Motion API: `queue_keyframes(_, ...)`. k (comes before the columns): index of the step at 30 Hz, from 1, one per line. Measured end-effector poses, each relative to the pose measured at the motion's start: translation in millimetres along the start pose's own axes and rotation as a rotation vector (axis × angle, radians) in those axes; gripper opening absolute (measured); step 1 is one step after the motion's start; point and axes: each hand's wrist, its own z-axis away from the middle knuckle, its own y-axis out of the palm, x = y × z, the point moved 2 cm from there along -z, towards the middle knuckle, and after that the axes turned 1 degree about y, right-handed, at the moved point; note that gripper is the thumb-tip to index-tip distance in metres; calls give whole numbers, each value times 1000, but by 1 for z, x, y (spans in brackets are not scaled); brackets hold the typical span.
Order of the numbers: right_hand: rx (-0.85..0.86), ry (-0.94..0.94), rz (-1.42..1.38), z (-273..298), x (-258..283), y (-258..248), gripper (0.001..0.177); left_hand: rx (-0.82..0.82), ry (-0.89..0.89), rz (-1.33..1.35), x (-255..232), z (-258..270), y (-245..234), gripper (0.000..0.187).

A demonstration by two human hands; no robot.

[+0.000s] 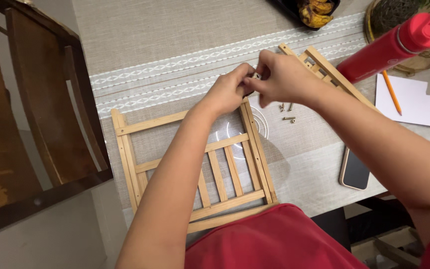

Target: The person assembles a small wooden rack by inserting screws and tightening them with a screwdriver. They align slats, secure joints, and test the structure by lifting and rotating it on a table.

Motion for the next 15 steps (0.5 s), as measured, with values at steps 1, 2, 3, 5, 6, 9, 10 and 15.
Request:
queue_keyframes(1, -113, -296, 88, 1, 3, -3, 33, 13, 15, -7, 1, -3, -2, 25)
queue_keyframes(2, -224, -592, 178, 5, 4, -7, 30, 26, 32, -11, 2, -8, -4, 27)
queue_keyframes(3, -332, -888, 268, 9, 5, -9, 30, 40, 48, -16, 4, -11, -6, 28)
queue_keyframes(5, -289, -876, 320, 3, 1, -10, 24, 73, 87, 66, 8, -10, -8, 27)
queue_keyframes(6, -270, -871, 348, 1, 0, -10, 20, 89, 109, 105, 8, -10, -9, 27)
queue_keyframes(9, -288, -735, 397, -1, -1, -9, 16, 8, 28, 13, 10, -6, -4, 20)
queue_keyframes(10, -278, -694, 365, 0, 0, -8, 17, -19, 21, 32, 11, -3, -2, 25)
queue_keyframes(15, -271, -478, 141, 6, 9, 3, 18, -218, 256, 22, 9, 16, 7, 41)
